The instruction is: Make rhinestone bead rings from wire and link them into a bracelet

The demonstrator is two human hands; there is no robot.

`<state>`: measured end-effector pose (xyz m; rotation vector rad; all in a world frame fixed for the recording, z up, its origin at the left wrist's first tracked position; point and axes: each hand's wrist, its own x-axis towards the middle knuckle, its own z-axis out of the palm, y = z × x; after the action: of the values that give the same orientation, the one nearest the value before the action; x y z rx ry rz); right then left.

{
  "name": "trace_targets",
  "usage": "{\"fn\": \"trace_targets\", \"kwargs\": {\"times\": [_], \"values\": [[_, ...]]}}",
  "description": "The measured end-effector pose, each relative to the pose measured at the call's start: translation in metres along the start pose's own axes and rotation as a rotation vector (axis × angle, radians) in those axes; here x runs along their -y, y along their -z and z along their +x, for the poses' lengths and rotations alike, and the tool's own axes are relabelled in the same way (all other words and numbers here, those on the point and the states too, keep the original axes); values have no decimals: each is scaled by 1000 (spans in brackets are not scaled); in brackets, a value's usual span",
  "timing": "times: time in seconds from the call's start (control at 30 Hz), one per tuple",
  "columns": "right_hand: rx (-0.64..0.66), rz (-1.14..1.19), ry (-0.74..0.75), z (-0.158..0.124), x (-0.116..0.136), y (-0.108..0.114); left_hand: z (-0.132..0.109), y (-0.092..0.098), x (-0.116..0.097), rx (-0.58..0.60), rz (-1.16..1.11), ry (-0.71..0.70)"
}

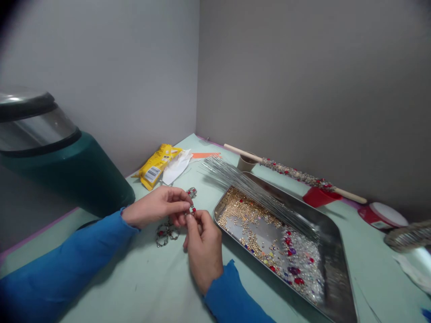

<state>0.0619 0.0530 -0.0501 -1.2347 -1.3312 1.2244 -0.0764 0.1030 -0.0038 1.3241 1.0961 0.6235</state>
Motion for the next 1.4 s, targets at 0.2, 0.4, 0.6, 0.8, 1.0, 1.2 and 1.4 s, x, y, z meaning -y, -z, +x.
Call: {"fn": "trace_targets", "kwargs": {"times": [0.2, 0.4, 0.6, 0.8, 1.0, 1.2, 1.4], "values": [[-16, 31, -45, -1, 1, 0, -2, 0, -3, -42, 119, 1], [2, 31, -50, 2, 0, 1, -2, 3, -2, -9, 128, -9], [-2, -1, -27, 2, -2, 0, 2, 16, 6, -50, 397, -37], [22, -6, -39, 1, 1, -1, 8, 18, 11, -354, 523, -19], [40, -48, -36, 0, 3, -1, 12, 15, 16, -432, 662, -41], [60, -73, -28, 1, 3, 0, 14, 15, 19, -495, 808, -95], [75, -91, -30, 0, 3, 0, 15, 16, 23, -479, 886, -124]]}}
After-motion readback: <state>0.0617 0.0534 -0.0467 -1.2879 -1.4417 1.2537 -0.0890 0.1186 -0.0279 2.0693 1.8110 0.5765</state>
